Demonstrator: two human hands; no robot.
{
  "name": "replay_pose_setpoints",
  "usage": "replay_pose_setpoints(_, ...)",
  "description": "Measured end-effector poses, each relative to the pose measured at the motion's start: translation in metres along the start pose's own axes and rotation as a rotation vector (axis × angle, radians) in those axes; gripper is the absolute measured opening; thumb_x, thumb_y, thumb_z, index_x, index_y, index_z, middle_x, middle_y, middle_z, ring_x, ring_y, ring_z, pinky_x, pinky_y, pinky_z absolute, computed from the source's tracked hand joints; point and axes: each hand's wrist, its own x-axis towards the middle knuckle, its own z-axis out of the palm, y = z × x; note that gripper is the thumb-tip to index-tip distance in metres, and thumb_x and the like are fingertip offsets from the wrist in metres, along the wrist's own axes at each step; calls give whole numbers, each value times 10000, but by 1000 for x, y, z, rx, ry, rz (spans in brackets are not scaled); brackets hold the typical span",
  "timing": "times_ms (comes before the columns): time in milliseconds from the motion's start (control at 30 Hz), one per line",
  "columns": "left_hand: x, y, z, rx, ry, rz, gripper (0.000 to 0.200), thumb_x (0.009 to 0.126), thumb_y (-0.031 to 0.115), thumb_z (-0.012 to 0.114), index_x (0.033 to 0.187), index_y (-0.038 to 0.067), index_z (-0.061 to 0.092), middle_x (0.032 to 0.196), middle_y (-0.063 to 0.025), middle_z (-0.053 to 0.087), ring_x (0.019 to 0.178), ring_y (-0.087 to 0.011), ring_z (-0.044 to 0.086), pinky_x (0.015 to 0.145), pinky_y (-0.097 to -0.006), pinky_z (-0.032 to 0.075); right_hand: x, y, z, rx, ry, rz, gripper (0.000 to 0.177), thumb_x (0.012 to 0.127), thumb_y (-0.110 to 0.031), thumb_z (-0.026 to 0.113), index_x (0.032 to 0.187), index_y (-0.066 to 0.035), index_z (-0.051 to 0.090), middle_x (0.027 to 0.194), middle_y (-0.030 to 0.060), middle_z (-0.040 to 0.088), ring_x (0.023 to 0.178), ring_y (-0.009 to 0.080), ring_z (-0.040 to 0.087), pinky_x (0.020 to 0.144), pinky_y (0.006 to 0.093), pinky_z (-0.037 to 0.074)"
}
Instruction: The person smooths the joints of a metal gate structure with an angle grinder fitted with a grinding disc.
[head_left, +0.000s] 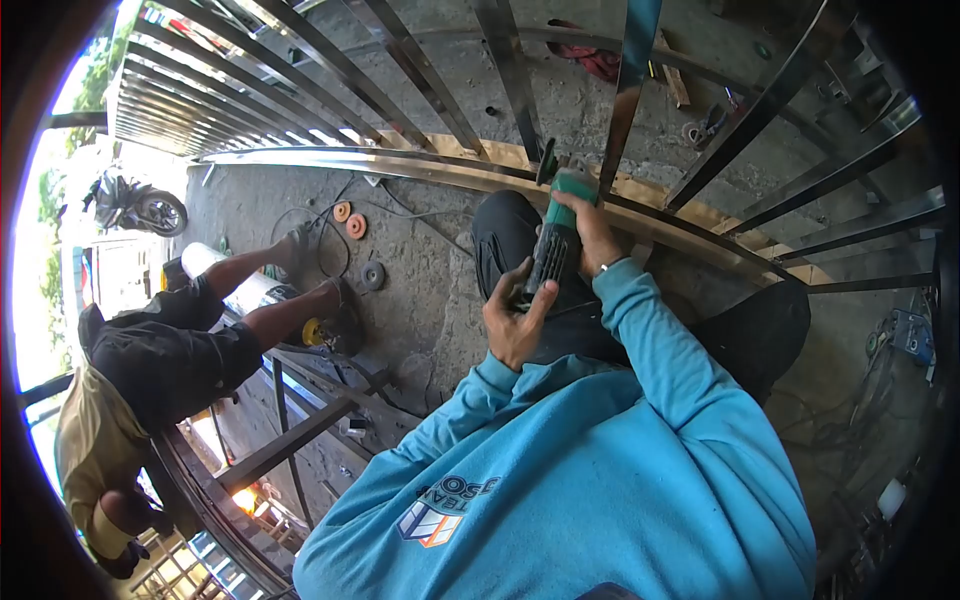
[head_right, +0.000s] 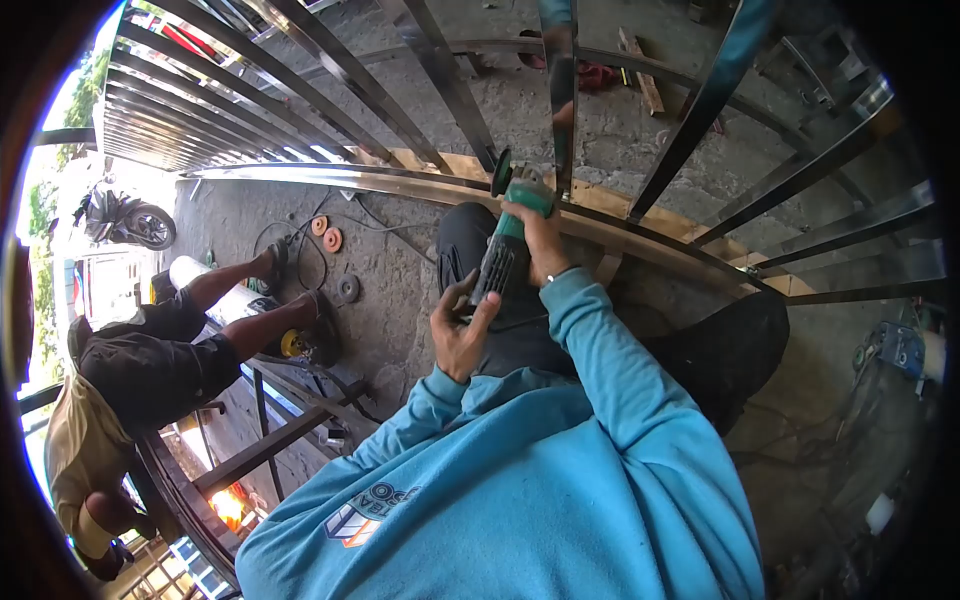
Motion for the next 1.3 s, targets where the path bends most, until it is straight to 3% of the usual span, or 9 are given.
replay_pose_setpoints(100, 6, 1, -6, 72, 7, -59, 616, 894, 360, 798, 1327, -44, 628, 931, -134, 728, 790, -139, 667, 688, -262, 522, 18, 9, -1, -39, 77, -69, 451, 874, -290, 737, 1143, -7, 511, 778, 138, 627, 607, 258, 688, 542, 389, 623)
replay_pose_setpoints(167, 8, 5, -8, 102, 8, -58, 633, 890, 379, 800, 1332, -39, 626, 930, -133, 729, 781, -142, 668, 686, -270, 526, 27, 6, -4, -2, 90, 82, 456, 869, -267, 744, 1177, -25, 510, 800, 123, 614, 610, 265, 690, 556, 393, 626)
replay_pose_setpoints(233, 8, 5, -5, 108, -15, -61, 633, 895, 383, 796, 1333, -40, 624, 932, -133, 730, 781, -143, 670, 690, -274, 529, 24, 6, -5, -4, 71, 68, 447, 867, -255, 745, 1175, -25, 517, 807, 116, 610, 605, 266, 689, 564, 396, 626)
replay_pose_setpoints(300, 0, -4, -3, 69, -2, -16, 637, 898, 382, 795, 1332, -50, 620, 924, -130, 728, 784, -147, 674, 694, -278, 533, 11, 8, -6, -61, 35, -84, 426, 869, -258, 741, 1143, -13, 526, 798, 121, 617, 617, 265, 693, 563, 395, 625)
replay_pose_setpoints(567, 11, 3, -6, 29, -11, -48, 639, 900, 375, 797, 1334, -54, 609, 917, -142, 735, 785, -138, 673, 674, -260, 513, 12, -6, 1, -10, 18, 149, 455, 863, -307, 744, 1114, 4, 526, 802, 142, 624, 614, 260, 682, 565, 391, 623)
replay_pose_setpoints(667, -5, 5, -1, 48, -31, -20, 635, 899, 395, 794, 1310, -54, 613, 881, -99, 696, 729, -104, 592, 617, -245, 452, -17, -12, 0, -65, 4, 123, 461, 863, -349, 737, 1078, 12, 549, 781, 140, 644, 598, 241, 681, 540, 371, 615)
replay_pose_setpoints(900, -52, 13, -3, 43, -147, 1, 621, 830, 312, 870, 1212, -100, 605, 960, -243, 742, 861, -203, 710, 753, -302, 555, -79, -20, -20, -83, -23, 211, 422, 877, -386, 699, 1015, 0, 601, 765, 128, 673, 596, 218, 688, 545, 337, 602)
replay_pose_setpoints(1067, -37, 17, 2, 129, -156, 156, 572, 835, 276, 863, 1205, -92, 631, 921, -198, 753, 812, -174, 712, 738, -281, 555, -68, -28, -23, 37, -23, 282, 461, 855, -365, 727, 1053, 18, 564, 787, 150, 655, 590, 243, 686, 558, 360, 615)
replay_pose_setpoints(1300, -7, 7, 4, 81, -42, 98, 594, 872, 267, 834, 1290, -91, 610, 888, -126, 732, 754, -127, 667, 671, -254, 522, -28, -32, 5, 11, -57, 312, 477, 872, -368, 723, 1077, 23, 541, 763, 159, 652, 584, 243, 687, 546, 363, 614)
